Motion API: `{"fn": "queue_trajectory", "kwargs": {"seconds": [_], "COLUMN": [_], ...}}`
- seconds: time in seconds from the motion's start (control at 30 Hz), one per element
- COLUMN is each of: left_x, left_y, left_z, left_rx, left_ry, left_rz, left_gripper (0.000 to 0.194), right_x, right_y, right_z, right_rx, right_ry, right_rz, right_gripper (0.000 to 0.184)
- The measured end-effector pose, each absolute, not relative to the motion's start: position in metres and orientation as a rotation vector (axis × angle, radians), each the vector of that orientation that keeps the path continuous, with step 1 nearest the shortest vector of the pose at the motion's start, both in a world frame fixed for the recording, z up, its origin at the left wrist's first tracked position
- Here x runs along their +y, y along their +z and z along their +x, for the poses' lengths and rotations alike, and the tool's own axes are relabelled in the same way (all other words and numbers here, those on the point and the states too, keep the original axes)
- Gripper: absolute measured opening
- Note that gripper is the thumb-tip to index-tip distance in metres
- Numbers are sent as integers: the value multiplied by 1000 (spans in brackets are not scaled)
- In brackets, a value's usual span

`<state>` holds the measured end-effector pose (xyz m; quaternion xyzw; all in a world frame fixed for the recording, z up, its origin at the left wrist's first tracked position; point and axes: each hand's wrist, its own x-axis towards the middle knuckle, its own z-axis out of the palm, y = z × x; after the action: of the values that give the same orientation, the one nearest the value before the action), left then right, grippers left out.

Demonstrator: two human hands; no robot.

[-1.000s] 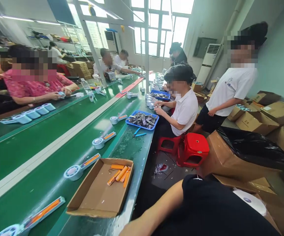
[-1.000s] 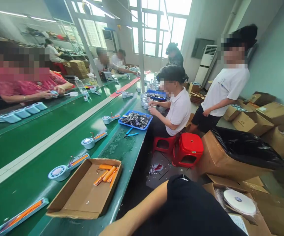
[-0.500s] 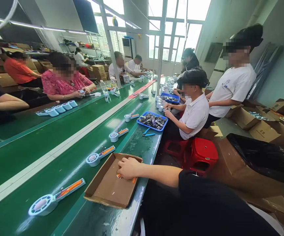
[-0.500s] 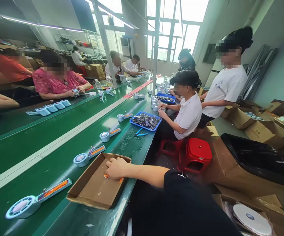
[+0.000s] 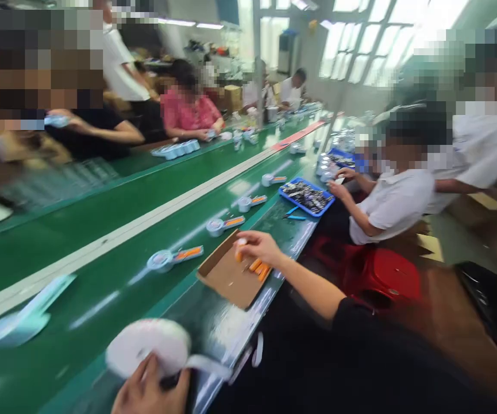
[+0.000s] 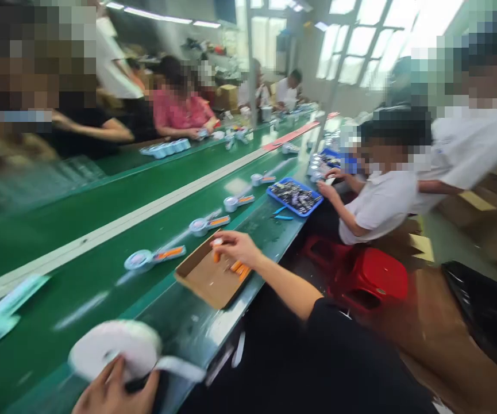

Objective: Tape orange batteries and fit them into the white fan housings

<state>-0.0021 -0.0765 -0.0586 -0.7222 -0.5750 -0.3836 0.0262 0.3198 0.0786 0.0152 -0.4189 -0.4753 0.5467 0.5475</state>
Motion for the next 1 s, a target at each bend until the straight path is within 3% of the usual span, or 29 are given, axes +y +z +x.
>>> {"fn": "queue_trajectory", "kwargs": {"seconds": [0.07,0.13,0.23,0.43,0.63,0.73,0.87,1.0], "left_x": [-85,-87,-85,-91,-100,-107,-115,-120], "left_y": [-68,-64,-40,4,11,11,15,22], "left_z": [0,6,21,41,42,46,47,38], "left_rx": [-1776,-1776,-1757,-1678,-1714,-1753,-1808,-1792], "left_ry": [-1178,-1101,-1076,-1051,-1041,-1016,-1020,-1061], "left_rz": [-2053,-2074,-2116,-2211,-2268,-2397,-2539,-2603], "left_gripper": [70,65,56,56,58,70,80,81], "right_x": [67,56,41,20,7,-1,-3,1], "right_y": [29,43,59,72,66,62,61,64], "right_z": [317,314,310,303,294,291,297,307], "right_rx": [-987,-961,-992,-1164,-1181,-1220,-1505,-1753], "right_ry": [1361,1437,1522,1486,1106,908,668,464], "right_rz": [-906,-856,-800,-823,-664,-645,-556,-434], "right_gripper": [61,63,58,49,37,40,24,34]}}
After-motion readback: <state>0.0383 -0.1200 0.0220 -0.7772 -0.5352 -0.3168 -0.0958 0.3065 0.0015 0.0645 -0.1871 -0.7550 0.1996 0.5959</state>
